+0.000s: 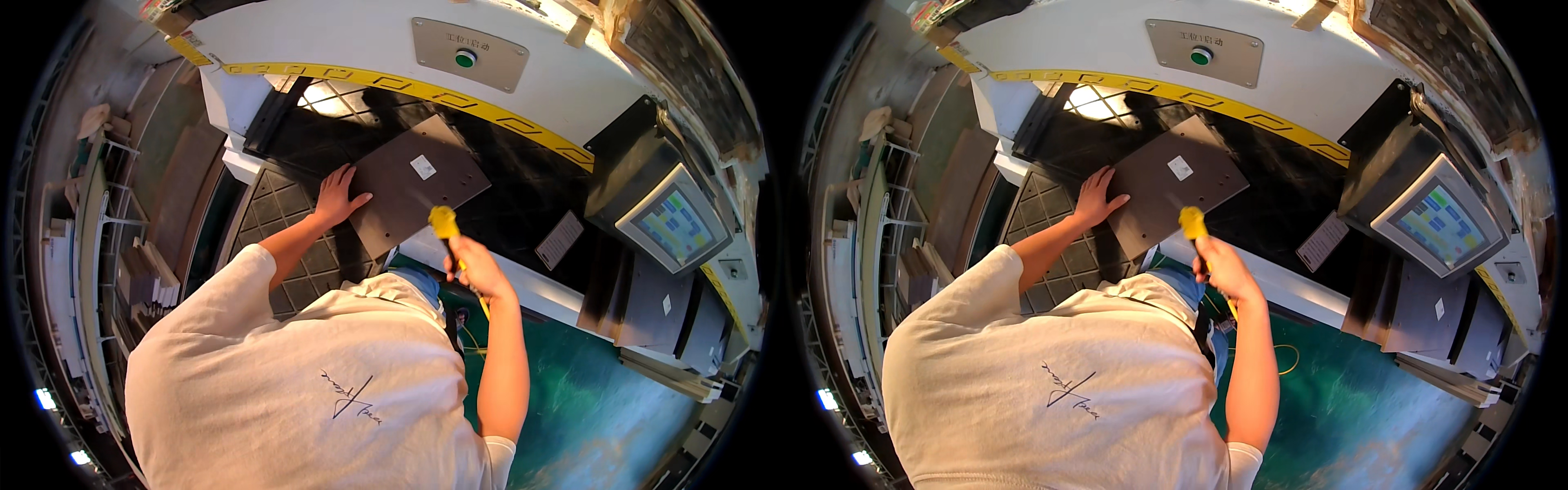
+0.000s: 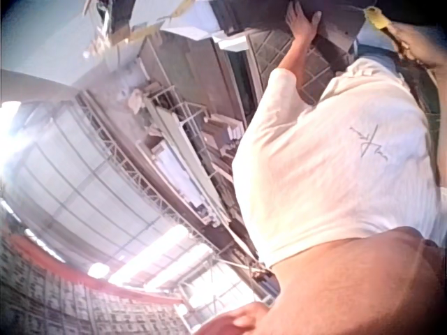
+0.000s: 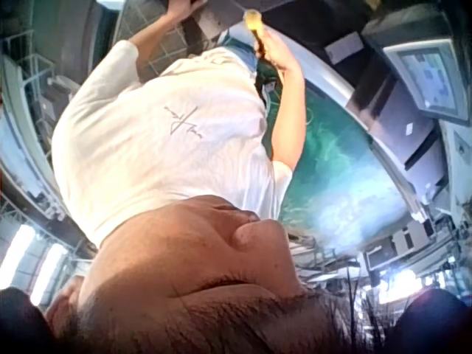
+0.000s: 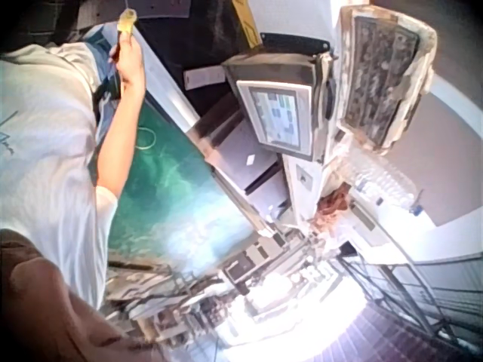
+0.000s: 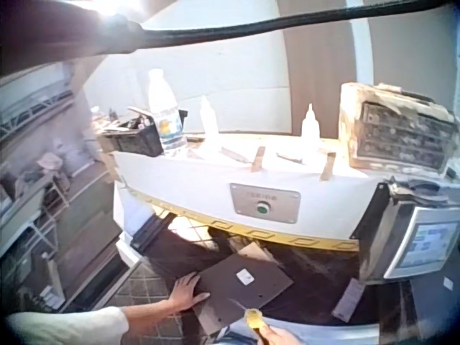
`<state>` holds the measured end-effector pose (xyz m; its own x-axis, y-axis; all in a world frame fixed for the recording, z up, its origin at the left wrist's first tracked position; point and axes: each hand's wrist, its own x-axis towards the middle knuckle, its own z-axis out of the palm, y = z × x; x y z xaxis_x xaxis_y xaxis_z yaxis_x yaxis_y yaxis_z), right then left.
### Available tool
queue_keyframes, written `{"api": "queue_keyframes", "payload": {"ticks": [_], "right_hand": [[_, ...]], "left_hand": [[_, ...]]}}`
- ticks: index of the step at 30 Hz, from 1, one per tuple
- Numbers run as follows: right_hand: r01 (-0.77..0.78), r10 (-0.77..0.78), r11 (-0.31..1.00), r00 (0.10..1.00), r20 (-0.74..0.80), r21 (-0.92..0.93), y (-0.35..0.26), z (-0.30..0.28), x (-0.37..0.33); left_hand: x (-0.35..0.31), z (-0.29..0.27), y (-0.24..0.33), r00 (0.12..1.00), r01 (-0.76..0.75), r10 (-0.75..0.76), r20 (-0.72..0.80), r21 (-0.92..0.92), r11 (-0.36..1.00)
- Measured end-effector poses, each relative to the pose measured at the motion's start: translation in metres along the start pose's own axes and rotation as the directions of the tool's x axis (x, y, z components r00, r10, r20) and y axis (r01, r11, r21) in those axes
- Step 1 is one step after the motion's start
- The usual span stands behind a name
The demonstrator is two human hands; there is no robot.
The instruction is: The person cleans the surface of a large industrial machine using a yellow air blower and a white cloth. They repeatedly wipe the machine's black textured surface and blow away dust or debris, moving between different sections of the equipment.
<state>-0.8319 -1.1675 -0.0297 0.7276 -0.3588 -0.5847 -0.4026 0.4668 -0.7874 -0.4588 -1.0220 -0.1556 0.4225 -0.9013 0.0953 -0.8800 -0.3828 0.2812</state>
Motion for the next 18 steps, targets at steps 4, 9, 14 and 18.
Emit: {"api": "queue_keyframes", "payload": {"ticks": [4,9,14,18], "right_hand": [[0.209,-0.210,0.976,0.858,-0.469,-0.053,-0.007,-0.016,0.024],[0.080,-0.089,0.992,0.991,-0.095,-0.103,-0.014,-0.001,0.009],[0.046,-0.047,0.998,0.999,-0.026,-0.037,-0.022,0.008,0.007],[0.210,-0.242,0.970,0.803,-0.545,-0.122,-0.011,-0.014,0.030]], "left_hand": [[-0.004,0.002,0.006,0.999,0.022,-0.024,-0.023,-0.060,0.998],[-0.009,0.007,-0.001,0.997,0.040,-0.045,-0.060,-0.090,0.995],[-0.008,0.002,-0.003,0.996,0.088,-0.088,0.008,-0.151,0.985],[-0.003,-0.007,-0.010,0.994,0.042,-0.028,0.103,-0.138,0.990]]}}
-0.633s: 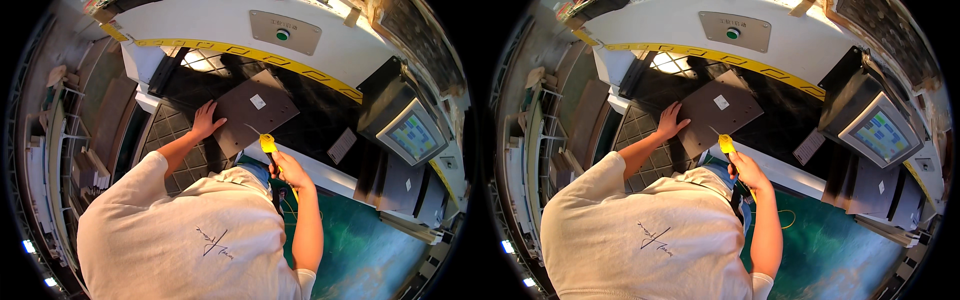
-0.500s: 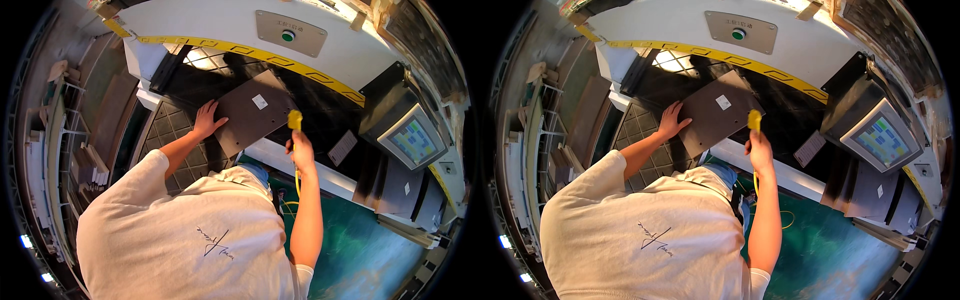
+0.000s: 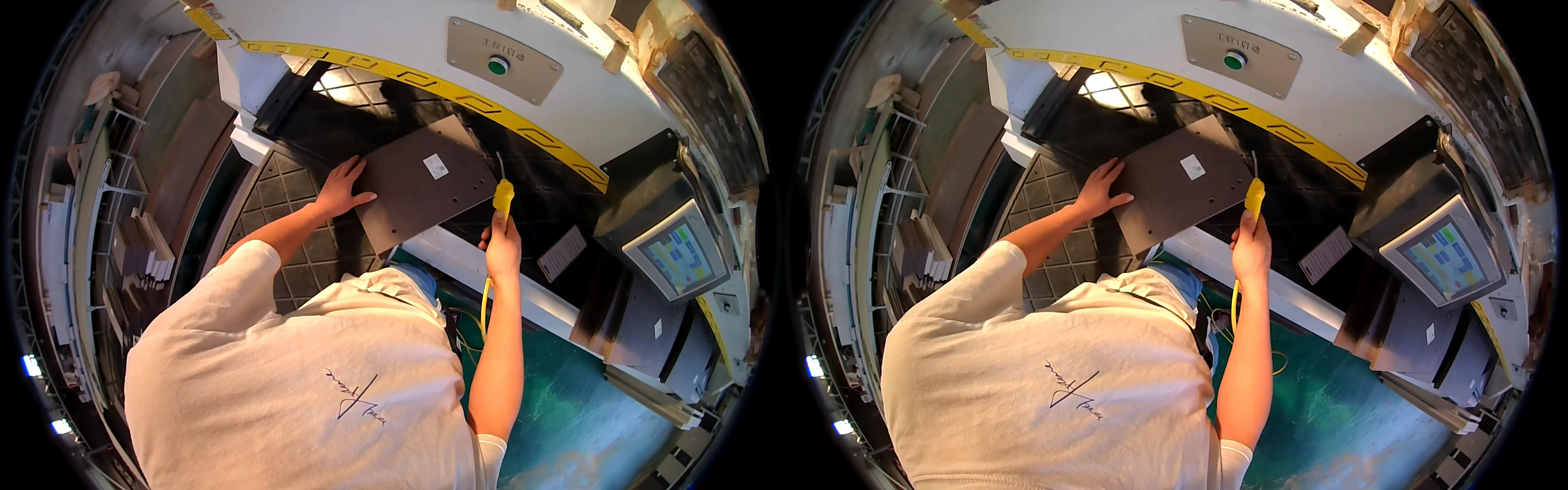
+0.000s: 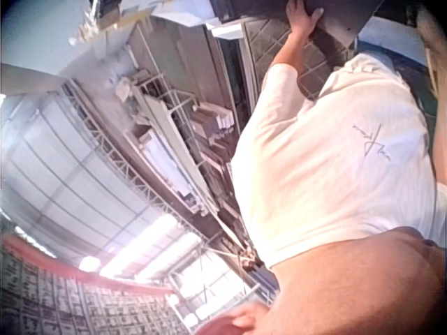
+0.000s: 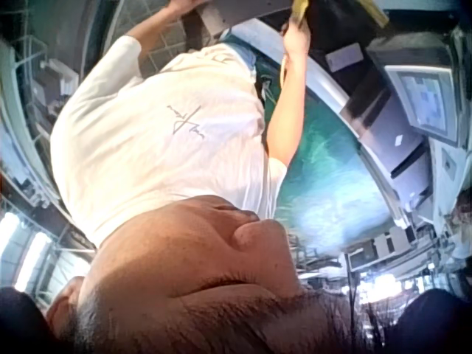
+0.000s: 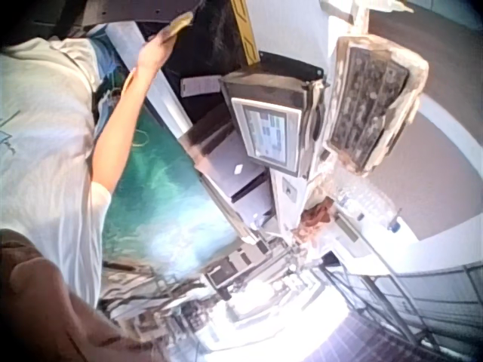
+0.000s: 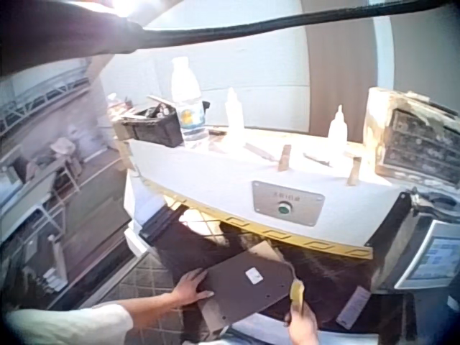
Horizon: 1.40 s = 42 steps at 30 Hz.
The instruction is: The person cleans the surface of a large industrial machine using a yellow air blower and a white cloth. They repeatedly wipe the machine's black textured surface and blow away dust or debris, moving between different sections of the equipment.
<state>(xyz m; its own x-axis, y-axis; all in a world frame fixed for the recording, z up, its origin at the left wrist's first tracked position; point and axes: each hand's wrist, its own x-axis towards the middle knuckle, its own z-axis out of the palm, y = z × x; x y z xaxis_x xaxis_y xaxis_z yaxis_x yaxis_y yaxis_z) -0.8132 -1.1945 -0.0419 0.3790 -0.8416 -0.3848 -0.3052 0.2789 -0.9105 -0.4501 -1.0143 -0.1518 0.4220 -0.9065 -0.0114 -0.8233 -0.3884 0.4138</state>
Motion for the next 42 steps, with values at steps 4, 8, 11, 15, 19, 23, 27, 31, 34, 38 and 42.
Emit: {"api": "queue_keyframes", "payload": {"ticks": [4,8,11,15,19,23,27,31,34,38,42], "right_hand": [[-0.084,0.093,0.996,0.923,0.373,-0.041,-0.004,0.006,-0.014],[-0.175,0.238,0.971,0.660,0.712,-0.162,-0.020,0.010,-0.027],[-0.077,0.088,0.996,0.903,0.420,-0.045,0.002,0.008,-0.007],[-0.109,0.107,0.994,0.986,0.126,0.004,0.002,0.000,0.011],[-0.070,0.085,0.996,0.948,0.306,-0.062,0.009,0.000,0.005],[-0.137,0.219,0.975,0.710,0.669,-0.174,-0.029,0.013,-0.031],[-0.096,0.215,0.970,0.766,0.606,-0.223,-0.032,0.016,-0.024],[-0.039,0.078,0.989,0.958,0.275,-0.144,-0.010,0.011,0.010],[-0.073,0.087,0.993,0.986,0.143,-0.097,-0.006,0.010,0.021],[0.039,0.016,0.988,0.935,0.355,-0.148,0.005,0.015,0.016],[-0.066,0.140,0.988,0.766,0.627,-0.141,-0.011,0.035,-0.020]], "left_hand": [[-0.003,-0.008,-0.021,0.987,-0.091,0.090,0.130,-0.004,0.996],[-0.003,-0.022,-0.032,0.946,-0.220,0.206,0.250,0.031,0.975],[0.002,-0.035,-0.016,0.915,-0.251,0.208,0.346,0.082,0.965],[0.001,-0.043,-0.015,0.897,-0.290,0.229,0.377,0.112,0.950],[0.000,-0.041,-0.017,0.908,-0.254,0.216,0.359,0.060,0.965],[-0.012,-0.040,-0.024,0.933,-0.186,0.179,0.311,-0.007,0.982],[-0.014,-0.040,-0.020,0.942,-0.155,0.143,0.304,0.013,0.988],[-0.011,-0.045,-0.015,0.946,-0.146,0.142,0.292,-0.008,0.989],[-0.010,-0.046,-0.015,0.945,-0.150,0.142,0.296,0.004,0.989],[-0.009,-0.043,-0.017,0.940,-0.173,0.155,0.304,0.034,0.984],[-0.011,-0.042,-0.021,0.939,-0.172,0.146,0.312,0.056,0.984]]}}
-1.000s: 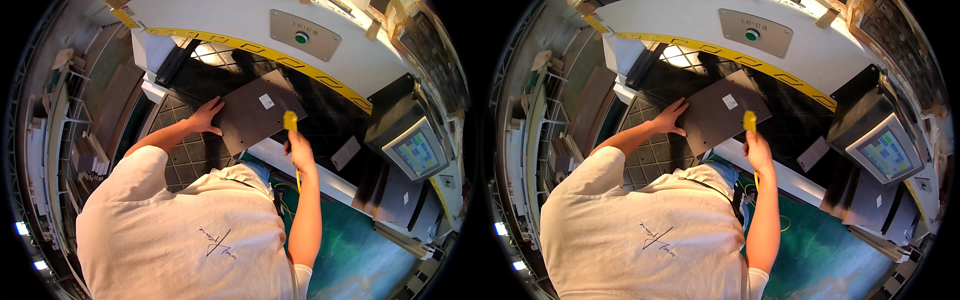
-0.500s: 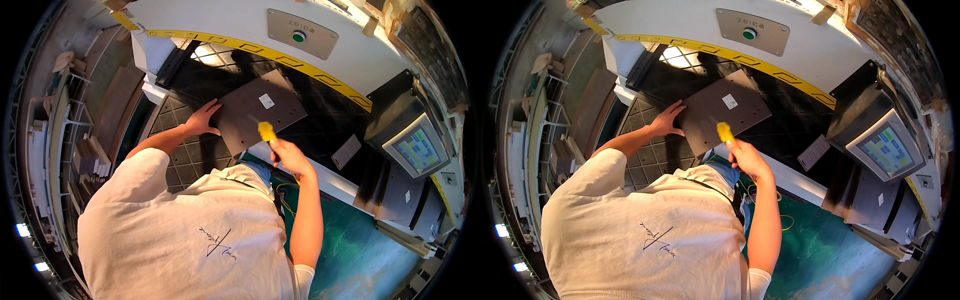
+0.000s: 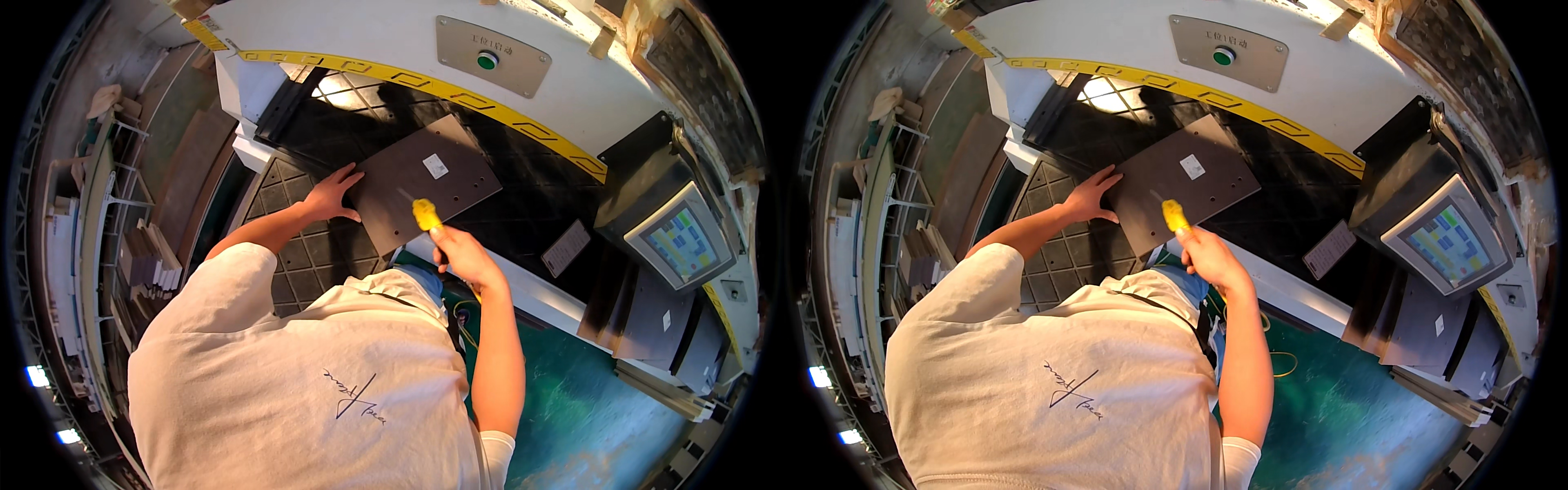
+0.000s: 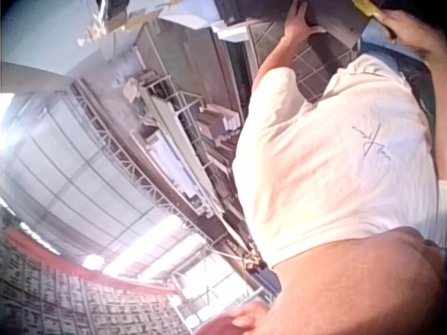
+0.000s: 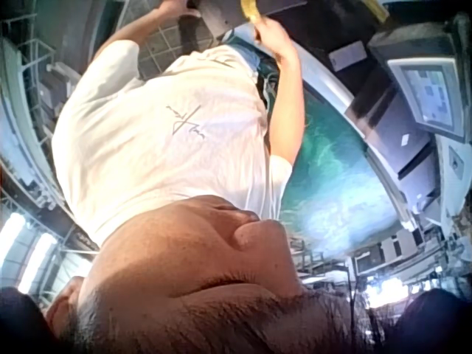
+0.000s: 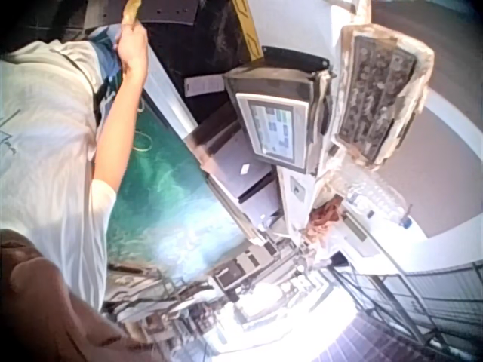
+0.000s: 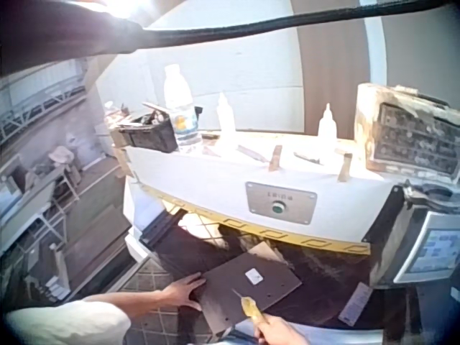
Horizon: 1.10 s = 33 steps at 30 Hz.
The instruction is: The person cleans the surface of a large industrial machine using a yellow air blower and a white cloth. They repeatedly wipe the machine's black textured surface and blow away dust or debris, moving between different sections of the equipment.
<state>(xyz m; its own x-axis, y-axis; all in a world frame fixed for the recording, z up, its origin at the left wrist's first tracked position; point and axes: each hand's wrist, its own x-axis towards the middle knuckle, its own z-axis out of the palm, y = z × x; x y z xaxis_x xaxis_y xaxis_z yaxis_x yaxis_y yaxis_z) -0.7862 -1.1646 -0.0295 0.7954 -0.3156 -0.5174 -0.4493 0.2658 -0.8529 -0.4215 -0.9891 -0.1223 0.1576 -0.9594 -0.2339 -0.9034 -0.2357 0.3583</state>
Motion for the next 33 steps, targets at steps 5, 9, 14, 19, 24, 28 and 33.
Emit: {"api": "queue_keyframes", "payload": {"ticks": [5,9,14,19,24,28,33], "right_hand": [[-0.129,0.132,0.991,0.988,0.085,-0.043,-0.008,0.009,-0.017],[-0.016,-0.013,0.809,0.999,0.046,0.587,0.023,0.022,-0.030],[0.008,-0.041,0.625,0.999,0.023,0.781,0.066,0.030,-0.043],[0.045,0.004,0.602,0.998,-0.059,0.798,0.082,0.035,-0.055],[0.009,0.058,0.554,0.997,-0.050,0.832,0.085,0.046,-0.064],[0.010,0.074,0.602,0.995,-0.068,0.798,0.077,0.049,-0.066],[0.007,0.097,0.590,0.992,-0.080,0.807,0.074,0.055,-0.069]], "left_hand": [[0.004,-0.006,0.008,0.999,0.025,-0.026,0.020,0.032,0.999],[0.004,-0.008,0.010,0.999,0.036,-0.031,-0.036,0.154,0.987],[0.000,0.024,0.042,0.945,0.248,-0.205,-0.254,0.147,0.958],[-0.003,0.074,0.098,0.943,0.224,-0.246,-0.225,-0.118,0.967],[0.037,0.091,0.098,0.779,0.374,-0.460,-0.426,-0.273,0.886],[0.088,0.088,0.077,0.760,0.422,-0.463,-0.456,-0.196,0.885],[0.137,0.072,0.052,0.751,0.420,-0.461,-0.472,-0.196,0.886]]}}
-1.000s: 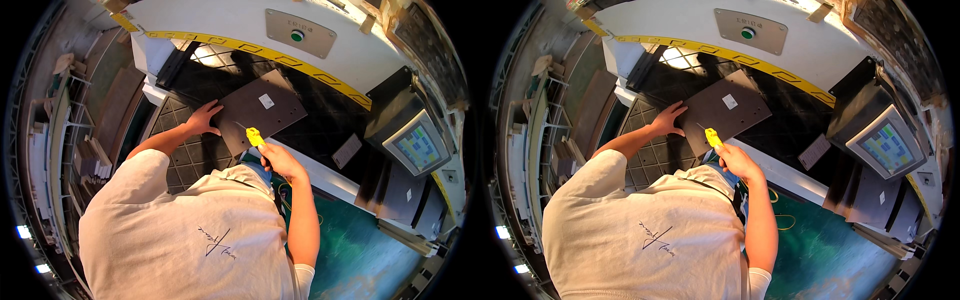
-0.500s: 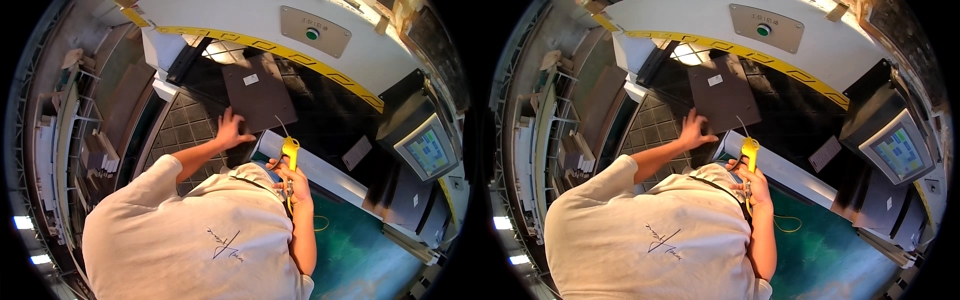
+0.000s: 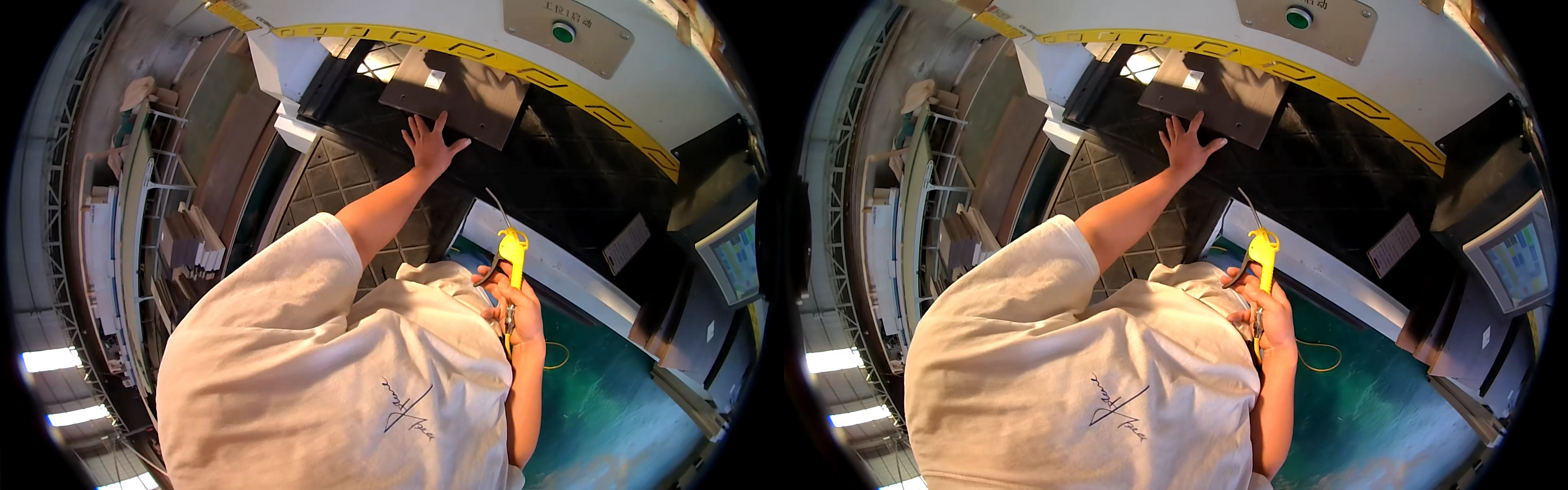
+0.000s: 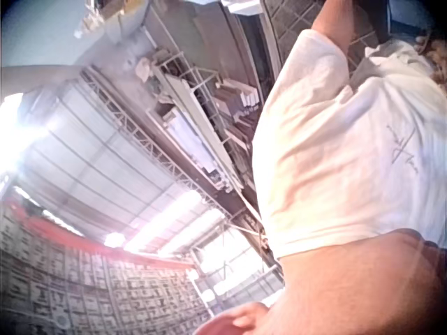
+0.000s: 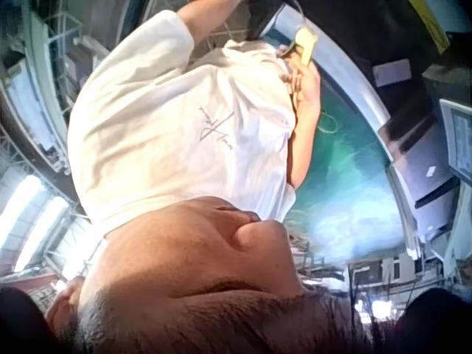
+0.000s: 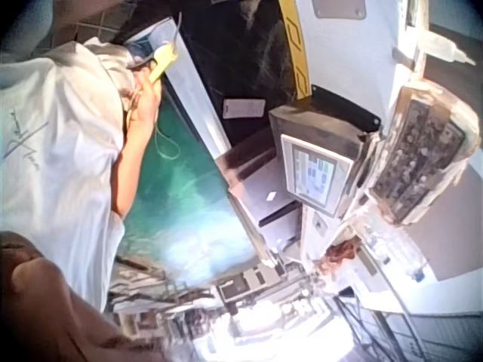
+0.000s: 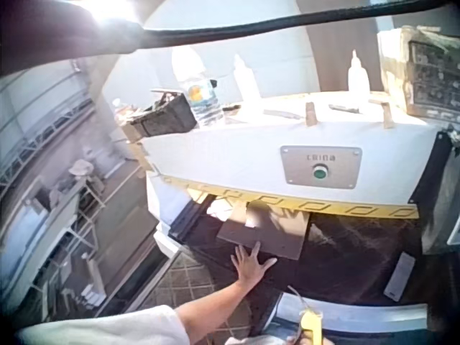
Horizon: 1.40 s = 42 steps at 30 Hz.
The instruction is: The person cleans the surface of a large industrial machine using a yellow air blower and a white cloth. They repeatedly wipe the machine's black textured surface and blow away dust or debris, moving between different sections of the equipment.
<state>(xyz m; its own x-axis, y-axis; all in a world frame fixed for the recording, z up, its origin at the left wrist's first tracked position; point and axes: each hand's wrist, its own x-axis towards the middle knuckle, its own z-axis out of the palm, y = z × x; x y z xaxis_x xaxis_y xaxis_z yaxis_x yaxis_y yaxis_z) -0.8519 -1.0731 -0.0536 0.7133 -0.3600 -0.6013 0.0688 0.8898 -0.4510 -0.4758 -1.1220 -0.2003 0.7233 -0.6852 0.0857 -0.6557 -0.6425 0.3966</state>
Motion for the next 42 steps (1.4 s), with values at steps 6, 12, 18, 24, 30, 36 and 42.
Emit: {"api": "queue_keyframes", "payload": {"ticks": [6,12,18,24,30,36,42], "right_hand": [[0.029,-0.029,0.999,0.999,-0.022,0.020,0.001,0.005,-0.007],[0.057,-0.057,0.998,0.998,-0.010,-0.016,-0.019,0.022,-0.017],[0.112,-0.112,0.993,0.994,0.011,-0.045,-0.036,0.041,-0.026],[0.215,-0.203,0.973,0.971,0.126,-0.090,-0.061,0.082,-0.039],[0.417,-0.421,0.879,0.906,0.032,-0.231,-0.073,0.137,-0.043],[0.520,-0.520,0.834,0.853,0.052,-0.187,-0.087,0.176,-0.038],[0.555,-0.565,0.805,0.825,0.011,-0.213,-0.093,0.192,-0.034]], "left_hand": [[0.061,0.026,0.024,0.999,-0.001,-0.004,-0.053,-0.084,0.997],[0.081,0.048,0.043,0.991,0.072,-0.069,-0.116,0.019,0.997],[0.081,0.051,0.045,0.980,0.065,-0.074,-0.184,-0.052,0.997],[0.088,0.050,0.037,0.961,0.090,-0.095,-0.259,-0.030,0.995],[0.084,0.042,0.044,0.969,0.086,-0.107,-0.222,-0.103,0.991],[0.084,0.038,0.044,0.961,0.075,-0.097,-0.261,-0.094,0.993],[0.079,0.028,0.051,0.959,0.069,-0.105,-0.262,-0.146,0.987]]}}
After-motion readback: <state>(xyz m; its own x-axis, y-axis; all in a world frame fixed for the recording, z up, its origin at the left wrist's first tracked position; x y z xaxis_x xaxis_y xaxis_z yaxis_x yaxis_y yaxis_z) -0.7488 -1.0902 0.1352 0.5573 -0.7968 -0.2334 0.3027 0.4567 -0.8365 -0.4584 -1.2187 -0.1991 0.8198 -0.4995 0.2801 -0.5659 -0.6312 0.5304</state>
